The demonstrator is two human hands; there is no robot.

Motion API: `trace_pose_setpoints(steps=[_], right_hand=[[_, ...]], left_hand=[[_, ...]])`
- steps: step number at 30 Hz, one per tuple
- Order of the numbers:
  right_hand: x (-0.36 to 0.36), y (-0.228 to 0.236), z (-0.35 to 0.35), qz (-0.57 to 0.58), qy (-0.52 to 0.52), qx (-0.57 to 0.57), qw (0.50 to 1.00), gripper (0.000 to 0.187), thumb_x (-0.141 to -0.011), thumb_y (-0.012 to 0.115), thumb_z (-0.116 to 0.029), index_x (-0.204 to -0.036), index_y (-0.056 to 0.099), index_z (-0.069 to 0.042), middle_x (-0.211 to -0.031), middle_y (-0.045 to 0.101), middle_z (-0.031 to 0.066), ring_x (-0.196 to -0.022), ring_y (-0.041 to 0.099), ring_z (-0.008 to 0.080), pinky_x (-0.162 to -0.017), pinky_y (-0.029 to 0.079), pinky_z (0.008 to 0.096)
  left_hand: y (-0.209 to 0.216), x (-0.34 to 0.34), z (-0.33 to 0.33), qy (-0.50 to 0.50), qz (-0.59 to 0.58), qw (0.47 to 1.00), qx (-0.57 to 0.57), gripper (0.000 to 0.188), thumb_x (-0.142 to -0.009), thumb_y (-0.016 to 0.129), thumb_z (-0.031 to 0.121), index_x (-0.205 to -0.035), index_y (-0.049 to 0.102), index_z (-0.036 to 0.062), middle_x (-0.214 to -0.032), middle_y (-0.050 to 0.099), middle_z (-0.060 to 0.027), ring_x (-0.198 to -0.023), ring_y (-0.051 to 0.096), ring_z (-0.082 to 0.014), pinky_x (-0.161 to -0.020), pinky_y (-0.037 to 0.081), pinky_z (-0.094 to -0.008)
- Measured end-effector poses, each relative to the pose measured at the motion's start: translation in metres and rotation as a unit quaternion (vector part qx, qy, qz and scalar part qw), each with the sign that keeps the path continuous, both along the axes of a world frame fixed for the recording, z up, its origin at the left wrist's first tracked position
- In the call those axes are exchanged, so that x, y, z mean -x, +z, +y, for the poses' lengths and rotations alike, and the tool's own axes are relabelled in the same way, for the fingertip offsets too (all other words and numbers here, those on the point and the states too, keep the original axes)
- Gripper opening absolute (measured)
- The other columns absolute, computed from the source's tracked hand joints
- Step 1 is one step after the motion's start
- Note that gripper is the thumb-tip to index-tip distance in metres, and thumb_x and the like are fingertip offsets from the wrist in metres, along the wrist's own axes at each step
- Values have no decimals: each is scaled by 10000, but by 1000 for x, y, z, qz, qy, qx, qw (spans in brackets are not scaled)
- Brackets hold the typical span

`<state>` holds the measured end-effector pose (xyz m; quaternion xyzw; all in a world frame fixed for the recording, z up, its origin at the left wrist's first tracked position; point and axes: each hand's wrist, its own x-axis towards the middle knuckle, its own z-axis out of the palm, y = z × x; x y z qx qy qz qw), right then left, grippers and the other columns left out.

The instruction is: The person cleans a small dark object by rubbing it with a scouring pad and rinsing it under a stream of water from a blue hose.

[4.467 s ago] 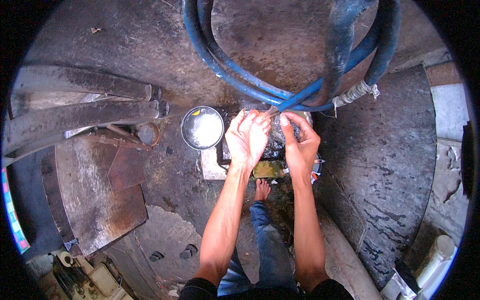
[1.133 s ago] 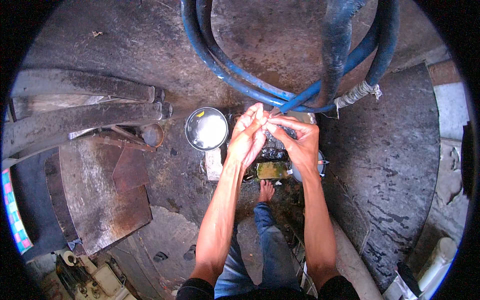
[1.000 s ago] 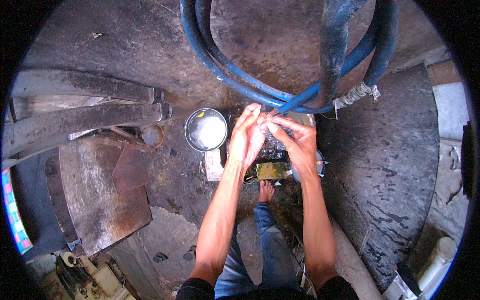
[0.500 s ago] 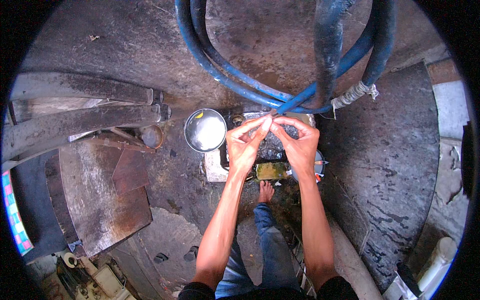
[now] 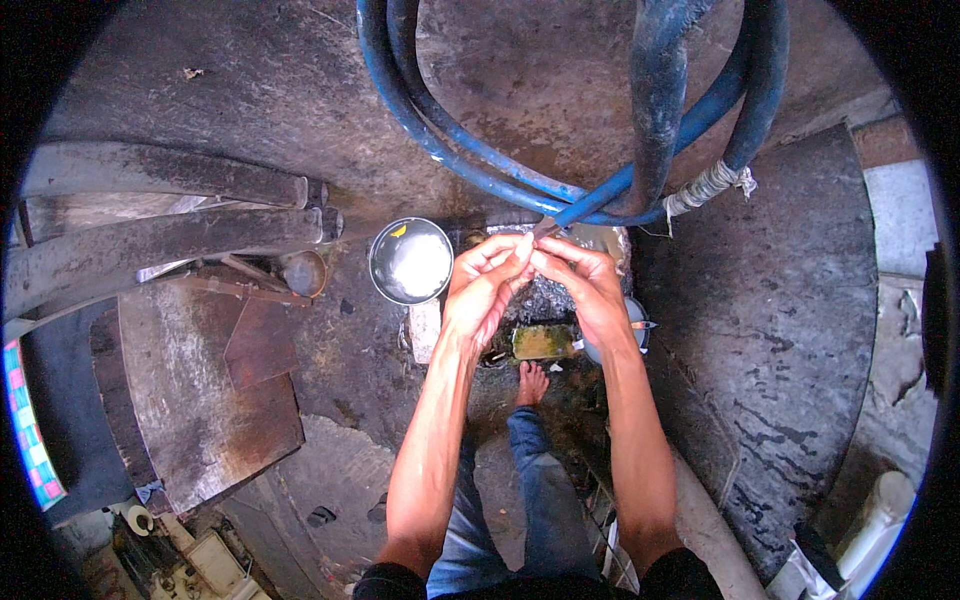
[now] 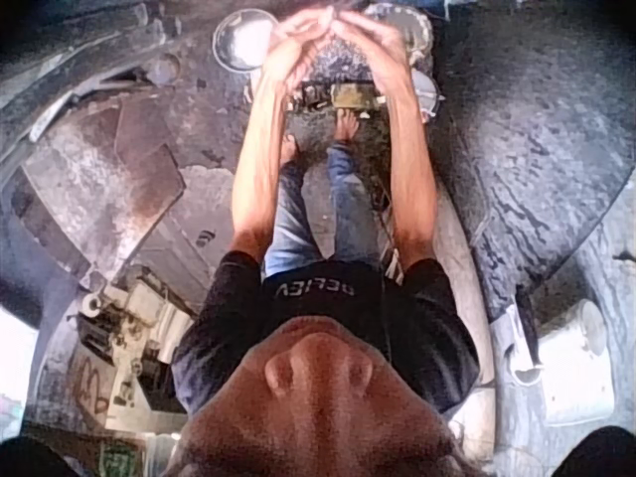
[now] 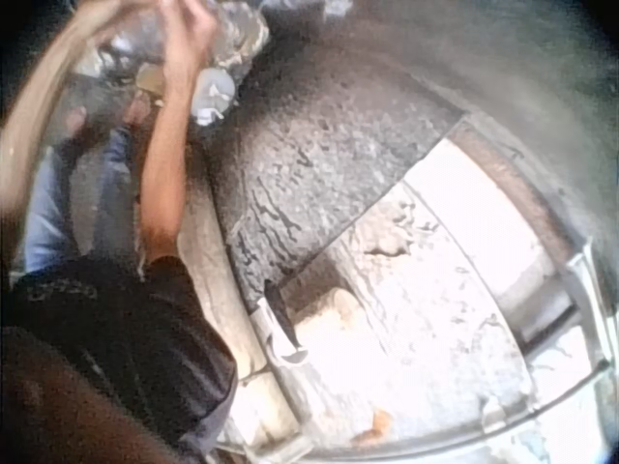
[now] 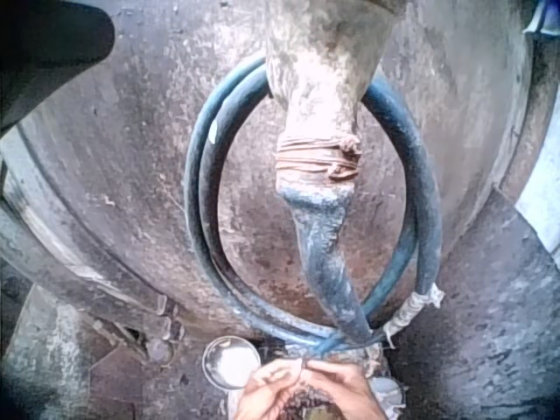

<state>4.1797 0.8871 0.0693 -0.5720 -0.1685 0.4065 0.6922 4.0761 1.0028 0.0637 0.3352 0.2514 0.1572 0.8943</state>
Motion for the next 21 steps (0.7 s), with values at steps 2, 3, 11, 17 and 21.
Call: trace_pose_setpoints(steps=[2, 3, 11, 17, 21], right_hand=[[-1, 3, -2, 93, -11, -20, 995, 286, -855, 682, -129, -1101, 667, 17, -1052, 679, 88, -960, 618, 136, -860, 472, 268], [-1, 5, -3, 140, -16, -30, 990, 284, -860, 676, -135, -1103, 667, 12, -1047, 680, 87, -960, 617, 134, -862, 469, 266], [-2, 15, -5, 126, -27, 14, 992, 244, -871, 662, -165, -1040, 685, 9, -949, 700, 70, -902, 633, 111, -851, 450, 246], [-1, 24, 0, 55, -21, 44, 997, 260, -875, 663, -193, -1033, 688, 11, -931, 701, 68, -880, 626, 110, -854, 449, 249], [-5, 21, -2, -24, -18, 73, 997, 277, -878, 665, -211, -1033, 687, 18, -922, 699, 64, -886, 616, 103, -847, 450, 247]], left_hand=[[8, -4, -8, 59, -2, 996, 67, 187, -919, 607, 140, -1074, 646, 43, -964, 657, -36, -845, 586, -106, -750, 500, -252], [2, -2, -4, 73, -8, 996, 49, 186, -924, 602, 154, -1069, 650, 47, -957, 658, -32, -847, 586, -106, -750, 497, -250], [21, 0, 3, -10, 65, 969, -238, 252, -948, 573, 184, -1137, 641, 31, -1050, 683, -55, -909, 642, -114, -757, 498, -246], [32, 6, 6, -17, 48, 962, -270, 360, -880, 604, -2, -1228, 514, 6, -1045, 684, -128, -948, 653, -155, -833, 510, -272], [35, 0, 7, -11, 22, 956, -291, 511, -824, 617, -77, -1259, 362, 7, -999, 682, -202, -939, 665, -194, -859, 515, -308]])
